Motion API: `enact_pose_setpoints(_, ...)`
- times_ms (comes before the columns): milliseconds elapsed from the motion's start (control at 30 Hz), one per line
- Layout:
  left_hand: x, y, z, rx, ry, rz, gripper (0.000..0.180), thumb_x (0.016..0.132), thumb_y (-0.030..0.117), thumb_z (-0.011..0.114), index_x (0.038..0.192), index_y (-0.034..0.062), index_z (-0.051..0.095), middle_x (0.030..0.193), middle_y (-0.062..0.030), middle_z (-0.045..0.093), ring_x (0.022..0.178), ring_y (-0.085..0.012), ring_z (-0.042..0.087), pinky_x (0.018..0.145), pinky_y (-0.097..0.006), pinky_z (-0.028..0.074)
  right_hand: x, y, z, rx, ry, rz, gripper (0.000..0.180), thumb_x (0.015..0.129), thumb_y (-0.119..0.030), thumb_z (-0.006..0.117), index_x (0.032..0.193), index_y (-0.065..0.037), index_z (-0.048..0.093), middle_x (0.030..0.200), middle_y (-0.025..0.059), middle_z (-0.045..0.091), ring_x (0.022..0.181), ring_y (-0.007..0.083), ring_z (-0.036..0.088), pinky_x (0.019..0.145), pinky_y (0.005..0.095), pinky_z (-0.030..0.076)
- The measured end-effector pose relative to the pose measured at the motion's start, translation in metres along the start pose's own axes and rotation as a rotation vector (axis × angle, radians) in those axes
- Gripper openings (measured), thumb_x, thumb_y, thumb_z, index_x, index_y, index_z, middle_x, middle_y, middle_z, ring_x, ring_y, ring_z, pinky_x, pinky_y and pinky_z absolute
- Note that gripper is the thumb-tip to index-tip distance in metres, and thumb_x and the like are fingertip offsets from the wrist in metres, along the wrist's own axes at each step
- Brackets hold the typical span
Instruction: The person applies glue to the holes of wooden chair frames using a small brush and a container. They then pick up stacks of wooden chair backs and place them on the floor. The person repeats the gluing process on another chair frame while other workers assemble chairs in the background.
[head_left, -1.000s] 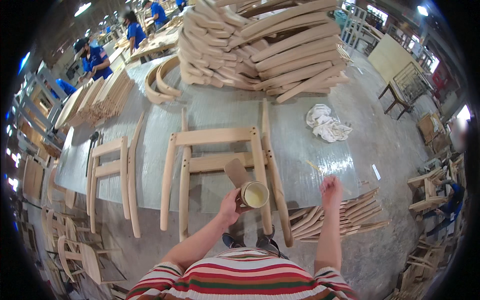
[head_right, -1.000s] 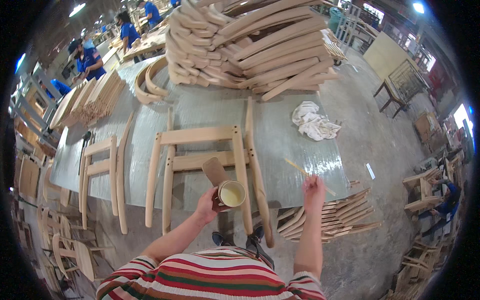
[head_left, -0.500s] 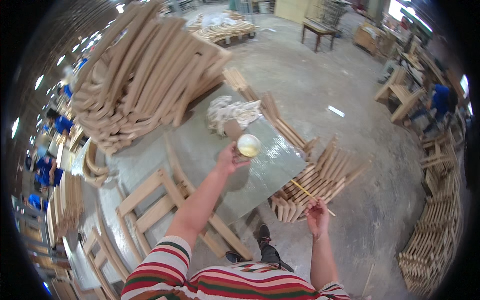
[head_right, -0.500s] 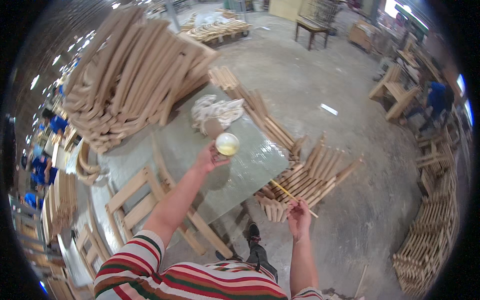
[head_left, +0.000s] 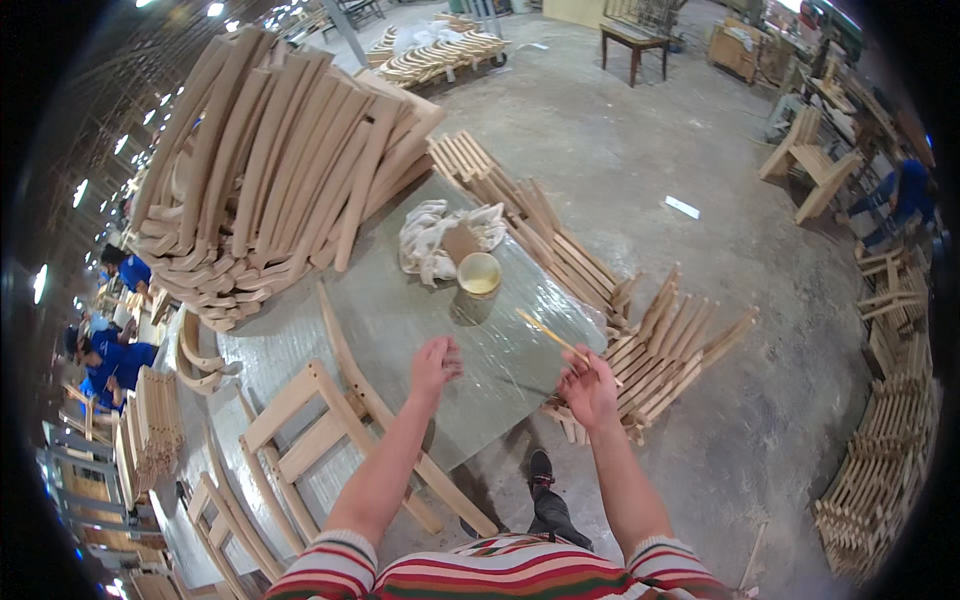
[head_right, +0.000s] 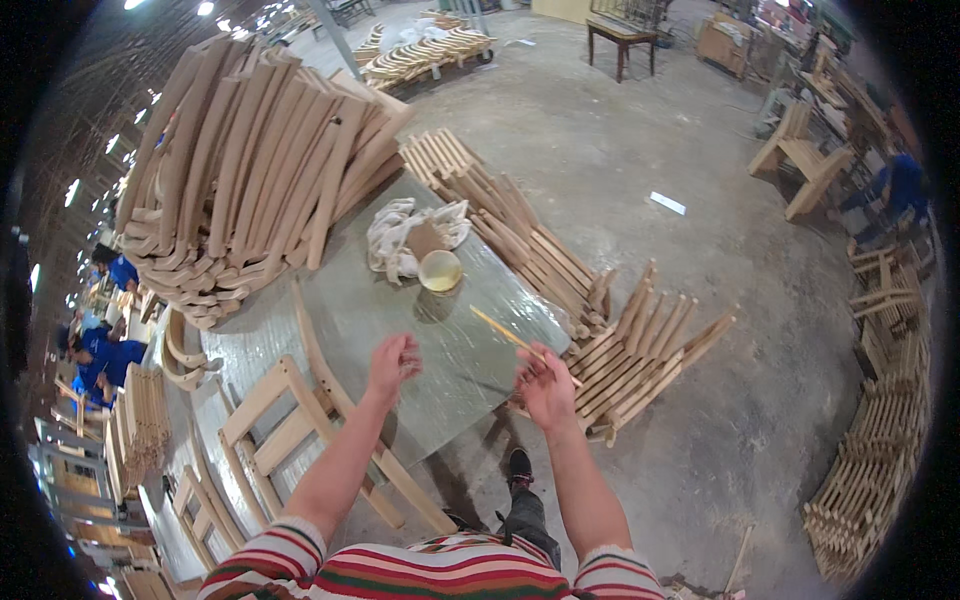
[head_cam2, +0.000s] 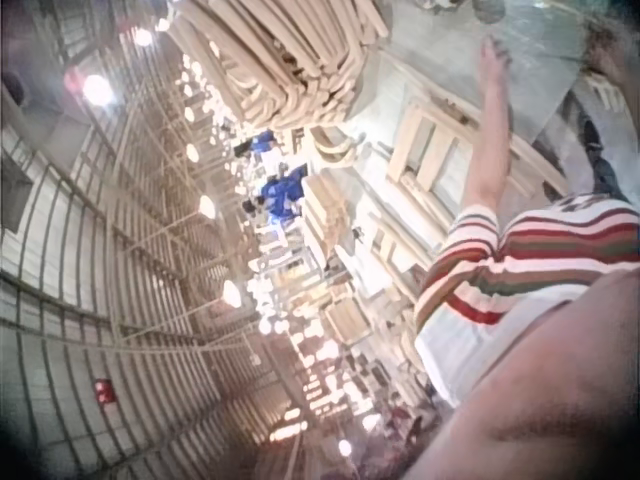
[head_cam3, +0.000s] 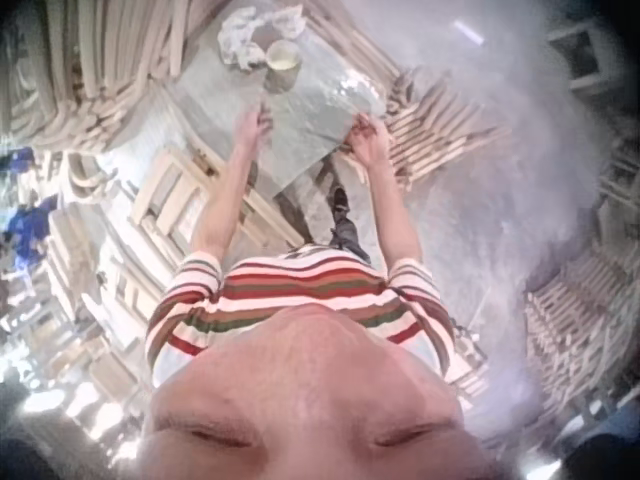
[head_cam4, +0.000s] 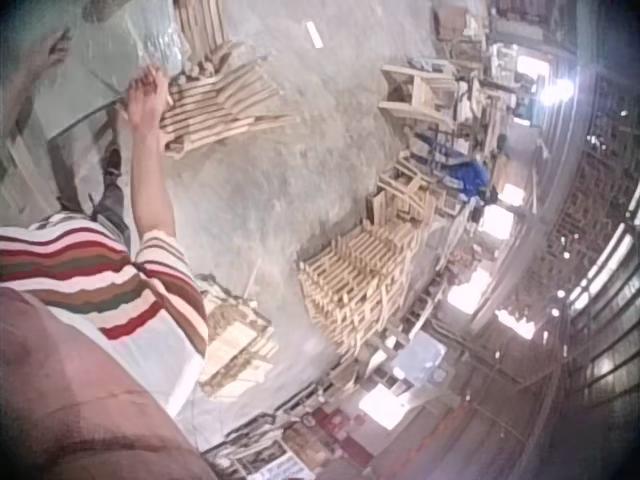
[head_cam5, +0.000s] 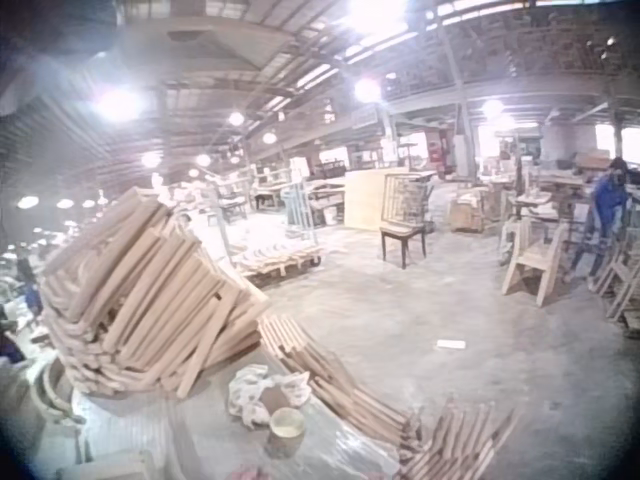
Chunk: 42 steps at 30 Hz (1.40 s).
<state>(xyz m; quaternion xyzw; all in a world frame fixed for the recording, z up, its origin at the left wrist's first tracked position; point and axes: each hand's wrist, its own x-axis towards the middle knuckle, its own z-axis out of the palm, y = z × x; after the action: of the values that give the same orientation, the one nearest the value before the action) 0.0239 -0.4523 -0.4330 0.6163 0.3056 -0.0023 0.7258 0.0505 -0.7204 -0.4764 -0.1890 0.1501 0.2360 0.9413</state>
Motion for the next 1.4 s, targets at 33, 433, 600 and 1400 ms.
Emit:
enact_pose_setpoints(33,-0.019,-0.006,-0.022,0.036,0.042,0.041,0.027,0.091,0.026,0.048,0.106,0.004,0.055,0.088,-0.0062,0.058,0.069,-0.0128,0.055,0.061,-0.027,0.049,0.016,0.006,0.014,0.008,-0.015,0.023,0.027,0.089,-0.027,0.046,0.11,-0.01,0.051,0.102,0.007,0.062,0.079,0.019,0.056,0.073,0.0328,0.045)
enact_pose_setpoints(433,-0.255,-0.061,-0.291,0.87,1.133,0.324,0.021,0.087,0.019,0.054,0.087,-0.0012,0.058,0.077,-0.015,0.056,0.074,-0.0276,0.055,0.068,-0.035,0.043,0.049,0.097,0.066,-0.409,-0.05,0.278,0.033,0.088,-0.025,0.049,0.116,-0.007,0.048,0.103,0.0085,0.059,0.083,0.0184,0.055,0.068,0.0306,0.046)
enact_pose_setpoints(600,-0.366,-0.114,-0.365,1.074,1.437,0.039,0.021,0.083,0.021,0.056,0.097,0.0043,0.06,0.1,-0.0126,0.056,0.098,-0.0289,0.051,0.083,-0.041,0.041,-0.037,0.177,0.046,-1.211,-0.335,0.245,0.037,0.085,-0.019,0.056,0.117,-0.002,0.048,0.111,0.0116,0.054,0.081,0.0202,0.057,0.075,0.0339,0.047)
enact_pose_setpoints(1400,-0.473,-0.203,-0.533,0.655,1.251,-0.43,0.084,0.079,0.033,0.06,0.141,0.0273,0.005,0.095,-0.0224,0.062,0.088,-0.0381,0.061,0.077,-0.046,0.049,-0.119,0.281,0.086,-2.215,-0.407,-0.222,0.082,0.069,0.006,0.06,0.14,-0.01,0.021,0.122,0.0222,0.05,0.11,0.0354,0.051,0.092,0.0389,0.04)
